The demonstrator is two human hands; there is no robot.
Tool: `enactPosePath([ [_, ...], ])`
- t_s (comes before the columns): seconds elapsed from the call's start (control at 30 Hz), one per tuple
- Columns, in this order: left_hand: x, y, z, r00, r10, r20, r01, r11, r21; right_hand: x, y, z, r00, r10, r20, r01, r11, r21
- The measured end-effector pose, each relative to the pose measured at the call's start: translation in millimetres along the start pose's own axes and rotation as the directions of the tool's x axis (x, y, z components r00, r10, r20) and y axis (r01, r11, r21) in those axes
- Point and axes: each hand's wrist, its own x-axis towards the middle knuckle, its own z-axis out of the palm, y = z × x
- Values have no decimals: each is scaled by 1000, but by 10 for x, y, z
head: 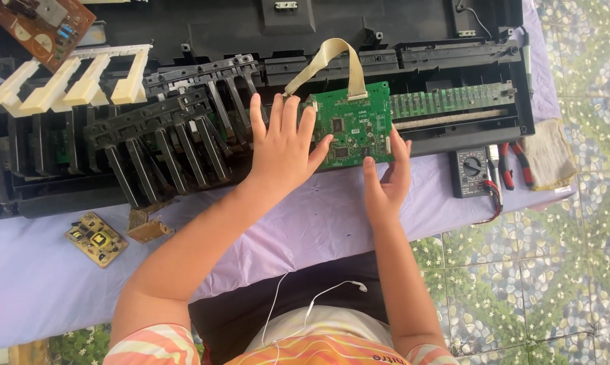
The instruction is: Inspecting and detaching internal components of an electronic keyboard, including circuit boards and keys
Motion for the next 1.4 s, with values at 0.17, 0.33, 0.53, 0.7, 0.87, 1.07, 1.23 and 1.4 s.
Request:
enactPosePath([
  [0.17, -34, -10, 56, 1000, -23, 7, 23, 1000, -1, -198, 34, 126, 980, 201, 2, -190, 922, 337],
  [0.33, -28, 3, 46, 1000, -29, 9, 29, 1000, 3, -241, -11, 283, 881, 473, 5, -411, 760, 504],
  [0.53, -15, 10, 27, 999, -35, 23, 34, 999, 25, -110, -308, 202, 929, 368, -47, -348, 909, 229],
  [0.7, 3, 40, -15, 998, -60, 17, 60, 998, -29, 177, -653, -3, 974, 218, -60, -216, 976, 39],
  [0.87, -18, 34, 18, 998, -58, 11, 58, 998, -9, 362, -743, -401, 995, 78, -54, -83, 992, -100],
  [1.07, -55, 23, 84, 999, -38, 4, 38, 999, 21, 591, -850, -755, 996, -93, 7, 91, 947, -308],
  [1.23, -15, 54, -84, 988, -72, 135, 49, 985, 166, 791, -1254, -797, 999, 50, -19, -53, 891, -451],
  [1.4, -10, 39, -82, 992, -57, 111, 38, 986, 160, 1094, -1509, -854, 977, 12, 214, 90, 884, -460],
])
